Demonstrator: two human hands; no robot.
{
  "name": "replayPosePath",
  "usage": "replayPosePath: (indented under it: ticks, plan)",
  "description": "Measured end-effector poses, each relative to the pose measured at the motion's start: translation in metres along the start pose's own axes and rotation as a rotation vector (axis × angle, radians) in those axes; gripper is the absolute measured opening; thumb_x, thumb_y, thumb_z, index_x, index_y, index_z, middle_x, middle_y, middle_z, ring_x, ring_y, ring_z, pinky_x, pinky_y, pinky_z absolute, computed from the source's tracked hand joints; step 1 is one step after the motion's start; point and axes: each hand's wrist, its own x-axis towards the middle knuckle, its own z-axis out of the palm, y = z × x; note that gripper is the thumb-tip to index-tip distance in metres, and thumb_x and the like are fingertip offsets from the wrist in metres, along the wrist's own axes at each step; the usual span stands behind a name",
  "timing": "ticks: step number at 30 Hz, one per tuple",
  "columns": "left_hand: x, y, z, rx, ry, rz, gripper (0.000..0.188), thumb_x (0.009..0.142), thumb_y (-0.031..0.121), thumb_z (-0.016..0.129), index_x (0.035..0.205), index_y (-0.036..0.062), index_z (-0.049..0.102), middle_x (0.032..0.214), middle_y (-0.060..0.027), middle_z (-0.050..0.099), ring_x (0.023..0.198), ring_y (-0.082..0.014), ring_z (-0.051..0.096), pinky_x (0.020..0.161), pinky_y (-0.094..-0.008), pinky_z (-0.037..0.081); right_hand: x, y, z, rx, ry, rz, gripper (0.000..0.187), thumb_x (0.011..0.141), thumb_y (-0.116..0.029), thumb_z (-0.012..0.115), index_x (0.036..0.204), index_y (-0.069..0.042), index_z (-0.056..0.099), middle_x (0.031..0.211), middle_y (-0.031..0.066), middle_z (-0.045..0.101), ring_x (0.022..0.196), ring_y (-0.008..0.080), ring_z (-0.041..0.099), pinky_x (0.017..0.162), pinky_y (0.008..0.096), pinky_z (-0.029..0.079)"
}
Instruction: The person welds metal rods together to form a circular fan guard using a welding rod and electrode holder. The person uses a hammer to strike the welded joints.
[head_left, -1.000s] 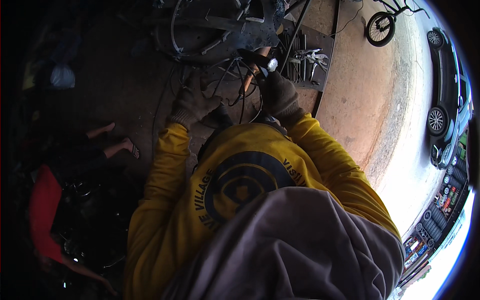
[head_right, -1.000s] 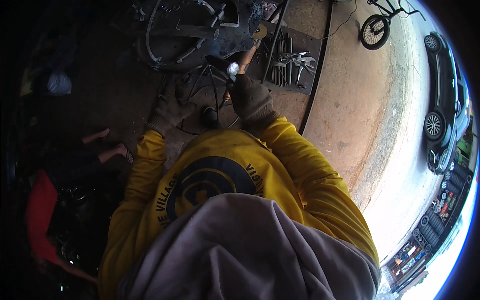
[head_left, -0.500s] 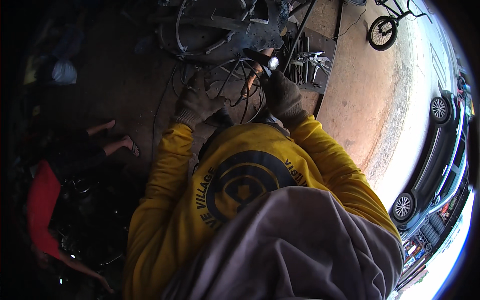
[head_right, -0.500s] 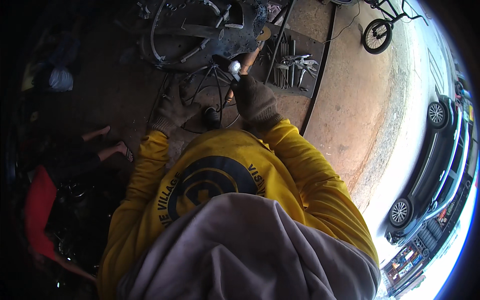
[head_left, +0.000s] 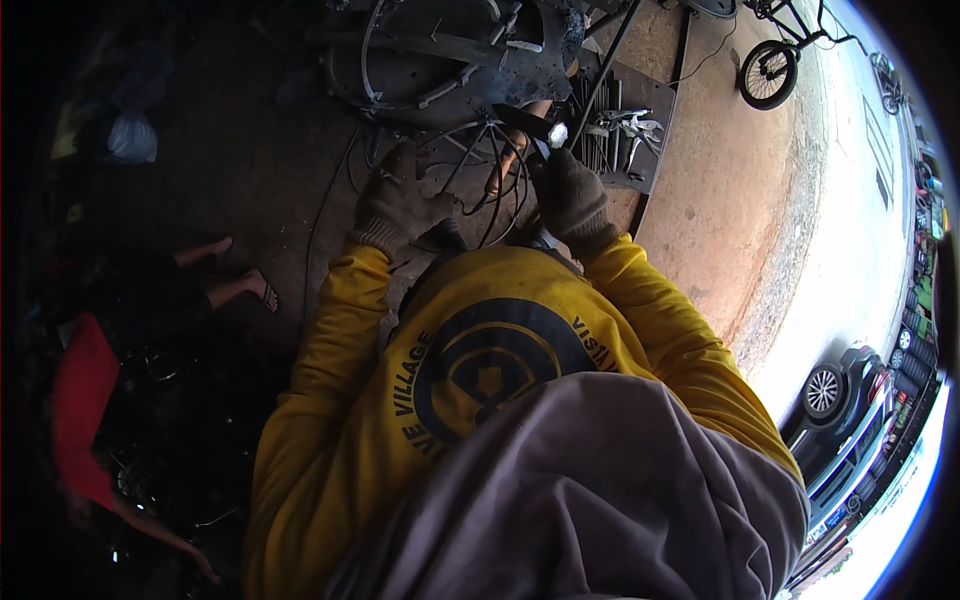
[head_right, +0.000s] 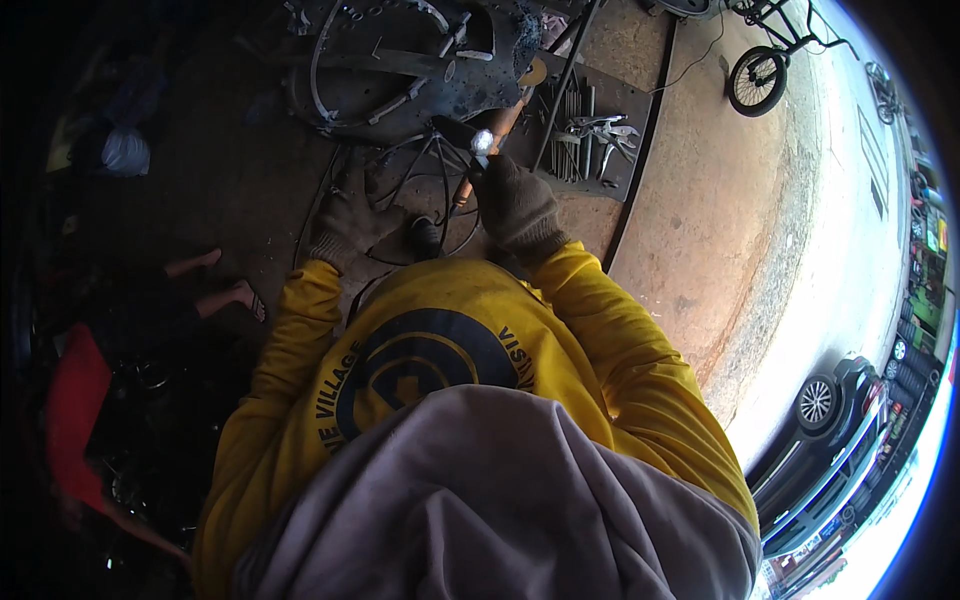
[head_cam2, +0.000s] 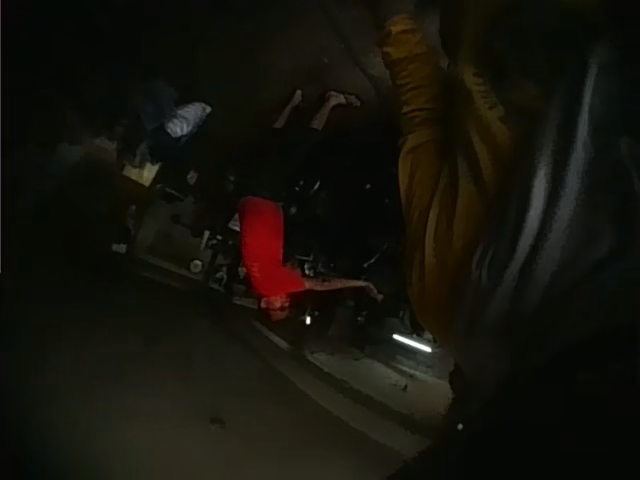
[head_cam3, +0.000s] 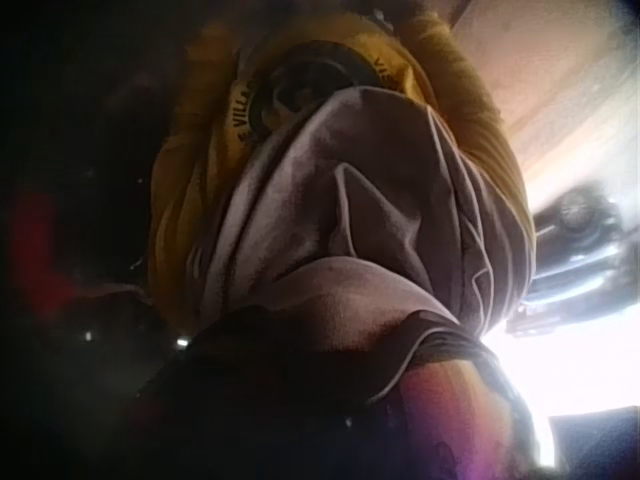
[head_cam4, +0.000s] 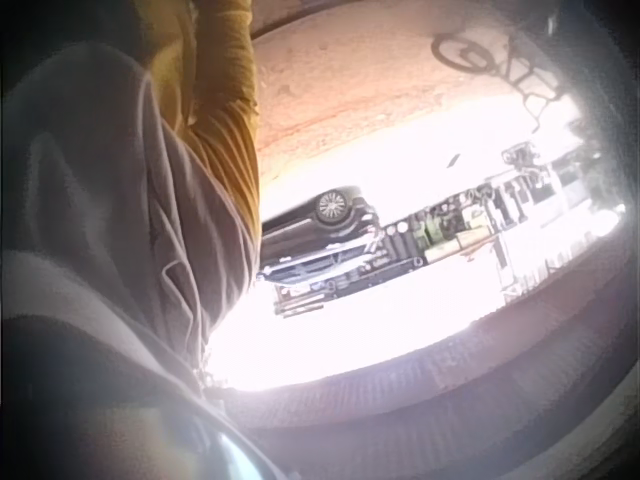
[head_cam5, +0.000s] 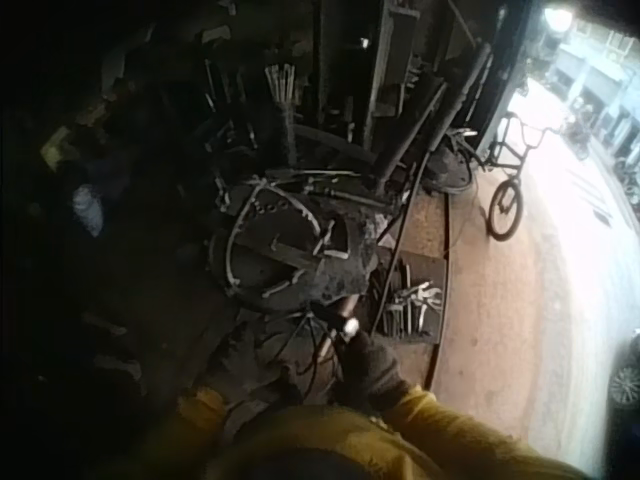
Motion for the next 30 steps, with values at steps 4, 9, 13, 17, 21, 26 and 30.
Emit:
replayPosePath:
  ticks: [4,9,13,17,21,26,30]
  plan:
    - [0.000,-0.002,0.001,0.007,0.011,0.050,0.079,0.073,0.032,0.080,0.135,-0.0008,0.043,0.117,-0.0161,0.062,0.111,-0.0318,0.063,0.095,-0.0418,0.053,0.001,0.004,-0.001,-0.100,-0.097,0.014,0.018,0.098,-0.021,0.056,0.106,-0.007,0.065,0.099,0.0145,0.061,0.084,0.0354,0.067,0.071,0.0443,0.054]
    - [-0.013,-0.005,-0.003,0.044,0.181,0.275,0.075,0.071,0.028,0.082,0.130,-0.0015,0.045,0.113,-0.0179,0.061,0.101,-0.0334,0.063,0.089,-0.0434,0.054,-0.009,0.019,-0.004,0.202,0.148,0.099,0.018,0.099,-0.021,0.059,0.103,-0.003,0.063,0.086,0.0149,0.061,0.075,0.0363,0.065,0.065,0.0431,0.051]
    - [-0.025,-0.003,-0.011,0.091,0.303,0.375,0.072,0.072,0.023,0.082,0.128,-0.0020,0.045,0.114,-0.0171,0.060,0.098,-0.0332,0.062,0.087,-0.0433,0.053,-0.017,0.030,0.001,0.569,0.307,0.218,0.018,0.100,-0.020,0.058,0.100,-0.003,0.061,0.068,0.0089,0.055,0.061,0.0198,0.052,0.059,0.0354,0.044]
    - [-0.030,0.010,-0.029,0.097,0.423,0.474,0.079,0.071,0.030,0.084,0.131,-0.0021,0.043,0.122,-0.0189,0.058,0.106,-0.0329,0.062,0.088,-0.0430,0.053,-0.036,0.064,0.021,0.486,0.413,0.151,0.020,0.101,-0.024,0.059,0.101,-0.004,0.062,0.073,0.0015,0.052,0.065,0.0105,0.047,0.058,0.0285,0.041]
    - [-0.035,0.012,-0.031,0.270,0.541,0.580,0.081,0.070,0.029,0.085,0.132,-0.0014,0.043,0.124,-0.0190,0.058,0.107,-0.0342,0.060,0.090,-0.0439,0.052,-0.044,0.062,0.018,0.951,0.257,0.614,0.015,0.101,-0.017,0.057,0.107,-0.004,0.062,0.081,0.0049,0.054,0.071,0.0160,0.052,0.063,0.0302,0.044]
    - [-0.032,0.012,-0.032,0.268,0.568,0.661,0.073,0.068,0.027,0.084,0.126,0.0024,0.046,0.113,-0.0152,0.058,0.098,-0.0337,0.059,0.084,-0.0448,0.050,-0.052,0.061,0.021,0.678,0.191,0.470,0.017,0.098,-0.011,0.057,0.112,-0.003,0.063,0.086,0.0090,0.056,0.074,0.0227,0.055,0.065,0.0337,0.046]
    - [-0.029,0.015,-0.031,0.251,0.587,0.680,0.073,0.068,0.027,0.085,0.126,0.0034,0.047,0.112,-0.0140,0.058,0.098,-0.0326,0.059,0.084,-0.0443,0.050,-0.052,0.065,0.025,0.652,0.158,0.552,0.018,0.096,-0.005,0.056,0.112,-0.003,0.064,0.091,0.0109,0.057,0.076,0.0246,0.057,0.066,0.0350,0.048]
